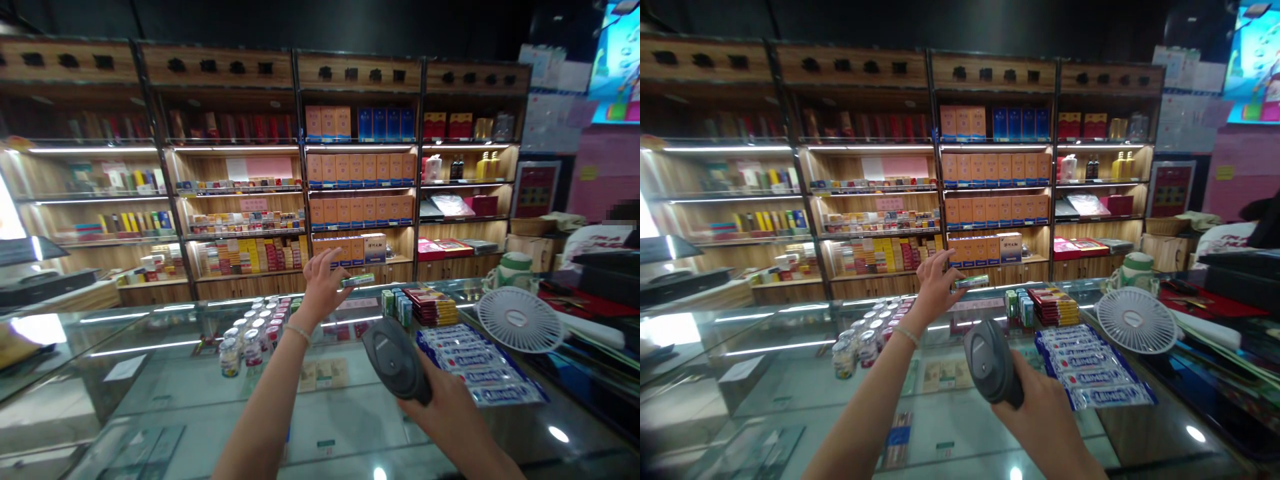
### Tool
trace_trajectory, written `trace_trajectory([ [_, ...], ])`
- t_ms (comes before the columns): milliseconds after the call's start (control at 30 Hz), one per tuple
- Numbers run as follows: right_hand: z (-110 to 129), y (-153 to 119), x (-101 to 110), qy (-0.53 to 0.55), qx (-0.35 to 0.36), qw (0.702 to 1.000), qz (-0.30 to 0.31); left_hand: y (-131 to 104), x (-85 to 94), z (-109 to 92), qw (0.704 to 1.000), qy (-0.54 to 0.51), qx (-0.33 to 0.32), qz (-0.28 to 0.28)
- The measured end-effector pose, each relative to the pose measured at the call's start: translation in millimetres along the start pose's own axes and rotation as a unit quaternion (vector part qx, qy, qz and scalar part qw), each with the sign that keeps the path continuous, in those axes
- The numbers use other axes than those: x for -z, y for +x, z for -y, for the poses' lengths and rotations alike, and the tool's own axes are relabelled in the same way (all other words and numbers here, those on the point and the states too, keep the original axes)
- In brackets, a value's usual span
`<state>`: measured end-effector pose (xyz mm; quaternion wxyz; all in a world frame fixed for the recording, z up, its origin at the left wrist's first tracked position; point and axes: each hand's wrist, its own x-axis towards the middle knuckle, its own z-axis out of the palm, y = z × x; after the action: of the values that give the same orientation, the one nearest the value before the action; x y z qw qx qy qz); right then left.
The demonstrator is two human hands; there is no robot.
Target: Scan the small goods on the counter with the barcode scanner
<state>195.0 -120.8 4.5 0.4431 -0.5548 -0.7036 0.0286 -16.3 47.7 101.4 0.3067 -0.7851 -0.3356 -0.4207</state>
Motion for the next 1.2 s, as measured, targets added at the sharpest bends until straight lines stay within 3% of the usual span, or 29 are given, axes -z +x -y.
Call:
trace_trajectory([
  [200,0.2,6.2,-3.4,-0.099,0.051,0.993,0.033,0.2,-0.9,0.5,1.0,-0.002,-0.001,-0.003],
  [400,-17.5,13.6,-24.9,-0.18,0.14,0.974,-0.013,0.4,-1.8,1.0,1.0,0.004,-0.001,-0.003],
  [533,-25.7,13.5,-36.6,-0.178,0.166,0.97,0.001,0.2,-2.0,1.6,1.0,0.003,-0.003,-0.007],
  [867,-31.5,7.5,-44.7,-0.164,0.146,0.966,0.136,-0.9,-4.1,1.3,1.0,0.011,-0.002,0.003],
  [1067,-20.4,5.9,-31.3,-0.147,0.133,0.941,0.274,-0.3,-2.3,-0.2,1.0,0.011,-0.002,0.01],
  [1200,-16.3,7.1,-21.1,-0.131,0.139,0.932,0.308,-0.2,-2.5,-0.5,1.0,0.008,0.001,0.019],
])
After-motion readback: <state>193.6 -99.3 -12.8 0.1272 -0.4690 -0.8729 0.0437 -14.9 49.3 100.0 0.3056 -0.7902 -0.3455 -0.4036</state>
